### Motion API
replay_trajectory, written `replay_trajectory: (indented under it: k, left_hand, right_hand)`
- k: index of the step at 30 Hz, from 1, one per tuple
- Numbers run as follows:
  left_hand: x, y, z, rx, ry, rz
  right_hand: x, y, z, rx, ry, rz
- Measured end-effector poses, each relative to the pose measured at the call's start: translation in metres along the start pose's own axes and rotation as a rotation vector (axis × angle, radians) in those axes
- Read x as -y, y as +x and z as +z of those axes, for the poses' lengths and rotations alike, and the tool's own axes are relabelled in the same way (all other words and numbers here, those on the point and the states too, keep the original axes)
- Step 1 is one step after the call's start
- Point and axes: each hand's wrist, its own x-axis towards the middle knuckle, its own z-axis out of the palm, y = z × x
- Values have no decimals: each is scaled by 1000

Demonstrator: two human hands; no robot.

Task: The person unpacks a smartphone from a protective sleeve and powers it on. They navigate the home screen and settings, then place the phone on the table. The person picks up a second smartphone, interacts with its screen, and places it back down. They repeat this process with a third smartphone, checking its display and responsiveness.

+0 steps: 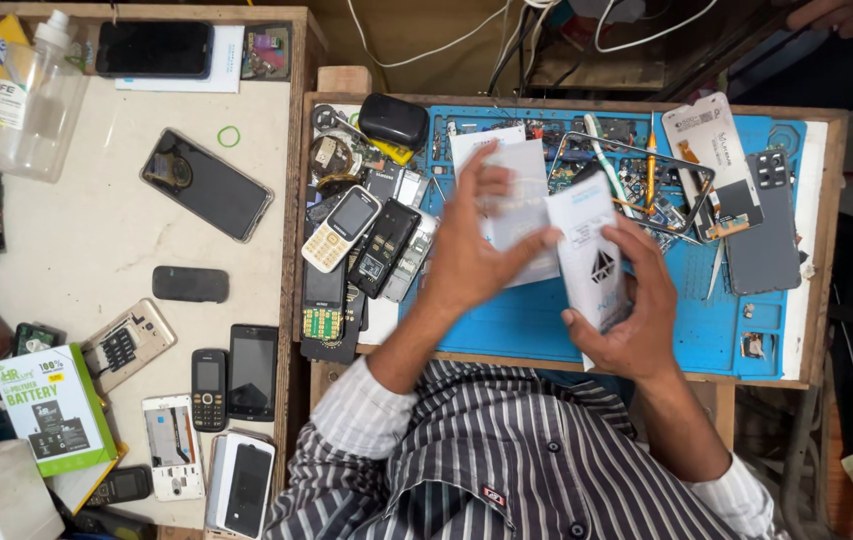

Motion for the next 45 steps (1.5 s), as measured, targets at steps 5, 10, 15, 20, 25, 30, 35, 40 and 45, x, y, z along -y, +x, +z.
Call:
replay_trajectory:
  k: [5, 10, 15, 20, 25, 30, 35, 40, 45]
  left_hand:
    - [17, 0, 54, 305, -1167, -169]
    - [12, 3, 55, 224, -1492, -105]
    - [-10, 6, 39, 212, -1127, 150]
    - [-18, 4, 34, 294, -884, 243]
    - [-27, 4, 12, 207, -977, 213]
    - [-6, 12, -10, 33, -1272, 229]
    - [25, 18, -25, -79, -1450, 309]
    - [46, 23, -57, -99, -1495, 173]
    - [55, 43, -35, 188, -1131, -415]
  right_hand:
    - [9, 15, 14, 103, 75, 4]
    - [-1, -9, 28, -273, 121, -129]
    - [-22, -27, 47, -322, 1256, 515]
    - [-30, -26, 54, -192, 1499, 602]
    - [-34, -22, 52, -181, 1580, 602]
    - [-48, -38, 44, -198, 1449, 550]
    - [-53, -39, 35, -325, 1398, 561]
    - [-50, -30, 11, -474, 1365, 483]
    - [-46, -17, -22, -508, 1203, 458]
